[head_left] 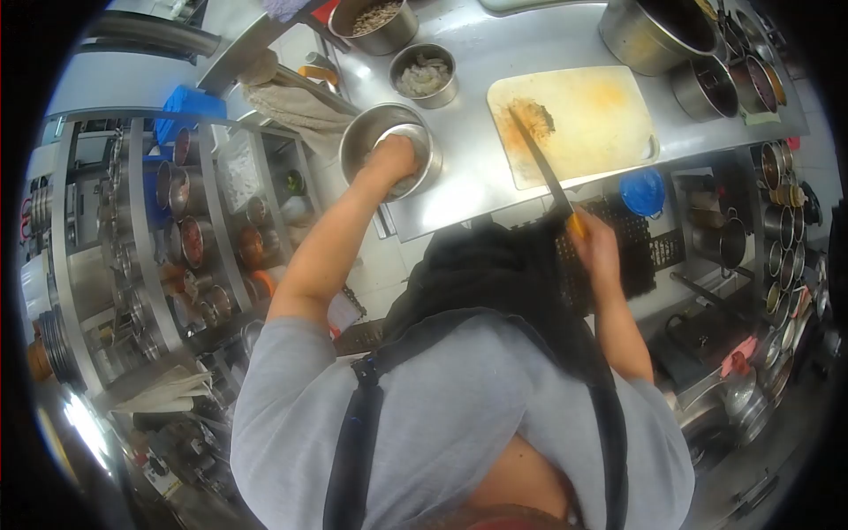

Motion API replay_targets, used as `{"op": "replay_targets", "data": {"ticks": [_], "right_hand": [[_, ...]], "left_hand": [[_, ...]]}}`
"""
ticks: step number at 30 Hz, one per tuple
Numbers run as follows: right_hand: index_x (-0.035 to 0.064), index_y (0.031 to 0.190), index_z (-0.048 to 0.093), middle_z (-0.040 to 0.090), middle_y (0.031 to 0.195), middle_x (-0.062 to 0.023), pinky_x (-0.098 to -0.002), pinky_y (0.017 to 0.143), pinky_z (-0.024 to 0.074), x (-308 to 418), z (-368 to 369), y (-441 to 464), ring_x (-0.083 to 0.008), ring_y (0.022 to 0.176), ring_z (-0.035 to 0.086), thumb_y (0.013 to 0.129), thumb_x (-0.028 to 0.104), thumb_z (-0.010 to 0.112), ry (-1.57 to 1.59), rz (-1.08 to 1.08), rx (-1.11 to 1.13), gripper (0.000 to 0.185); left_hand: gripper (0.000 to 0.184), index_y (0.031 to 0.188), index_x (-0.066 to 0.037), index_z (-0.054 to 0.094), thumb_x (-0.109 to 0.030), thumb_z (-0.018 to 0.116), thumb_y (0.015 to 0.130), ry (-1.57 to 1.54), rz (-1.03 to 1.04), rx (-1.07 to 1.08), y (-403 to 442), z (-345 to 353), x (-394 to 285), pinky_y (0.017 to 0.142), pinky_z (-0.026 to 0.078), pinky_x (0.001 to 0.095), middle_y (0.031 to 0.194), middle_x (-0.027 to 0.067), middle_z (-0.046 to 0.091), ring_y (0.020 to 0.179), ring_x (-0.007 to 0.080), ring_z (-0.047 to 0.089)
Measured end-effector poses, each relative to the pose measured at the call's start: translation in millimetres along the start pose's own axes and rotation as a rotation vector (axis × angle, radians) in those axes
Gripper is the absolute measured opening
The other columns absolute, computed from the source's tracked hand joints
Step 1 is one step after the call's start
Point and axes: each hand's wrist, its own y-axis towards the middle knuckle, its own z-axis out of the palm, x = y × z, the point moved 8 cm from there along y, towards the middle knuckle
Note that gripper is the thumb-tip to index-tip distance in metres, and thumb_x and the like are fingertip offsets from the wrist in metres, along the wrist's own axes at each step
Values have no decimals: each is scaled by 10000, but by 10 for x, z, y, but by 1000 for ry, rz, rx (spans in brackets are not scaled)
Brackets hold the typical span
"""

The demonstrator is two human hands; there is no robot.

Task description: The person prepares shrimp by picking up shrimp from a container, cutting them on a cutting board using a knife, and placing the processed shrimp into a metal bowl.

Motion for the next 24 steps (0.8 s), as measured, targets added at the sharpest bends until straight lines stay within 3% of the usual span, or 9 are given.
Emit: {"op": "replay_targets", "data": {"ticks": [1,3,5,6,10,12,16,20,24], "right_hand": [[107,1233,654,680,994,-178,-465,807,524,6,-30,-8,-394,940,647,835,108,698,-11,8,-2,400],[111,1225,659,681,998,-176,-469,810,524,31,-134,33,-394,943,647,850,122,690,-111,60,-48,376],[118,1222,661,680,993,-177,-471,808,523,145,-218,43,-394,940,647,861,133,681,-104,82,-88,363],[125,1220,663,680,989,-178,-474,806,523,172,-249,36,-394,937,647,871,143,672,-91,103,-120,350],[76,1234,647,657,960,-206,-452,768,514,164,-140,46,-413,899,636,827,103,729,-71,28,-132,416],[149,1218,666,670,982,-174,-475,785,524,160,-66,78,-391,908,648,897,179,646,-151,6,-78,323],[148,1219,667,672,989,-174,-474,790,525,177,-174,73,-388,912,651,896,171,643,-79,33,-97,325],[149,1244,660,674,984,-195,-475,806,523,11,-29,90,-398,931,651,887,186,661,-55,46,-45,359],[146,1294,630,685,1031,-225,-468,832,525,-25,102,95,-413,959,651,876,216,686,87,77,-38,427]], "left_hand": [[211,931,0,716,-127,606,804,23,53,-66,35,88,-32,844,566,485,926,291,696,923,426,697],[260,1043,20,672,-113,577,840,-2,42,-61,8,36,-123,835,563,501,920,304,689,925,439,695],[325,1162,25,597,-111,541,872,-121,-128,-74,-41,-47,-65,834,557,517,940,305,688,942,445,691],[318,1165,-2,581,-83,557,858,-70,-119,-103,-55,-87,-79,792,569,496,930,243,713,893,393,710],[339,1162,-35,607,-116,584,834,-83,-125,-141,-16,-165,-63,810,559,510,932,243,712,916,402,703],[301,1081,-47,658,-155,611,803,-132,-129,-141,-45,-283,-82,832,545,509,931,234,712,922,403,692],[203,924,-62,706,-206,629,803,-332,-127,-259,-55,-465,235,837,530,477,928,203,713,910,388,679],[190,925,-66,696,-220,642,829,-423,-192,-336,-230,-1096,248,796,537,446,904,176,719,885,361,691],[183,964,-63,665,-165,674,812,-556,7,-584,-126,-1576,-216,754,544,407,878,143,715,837,335,697]]}}
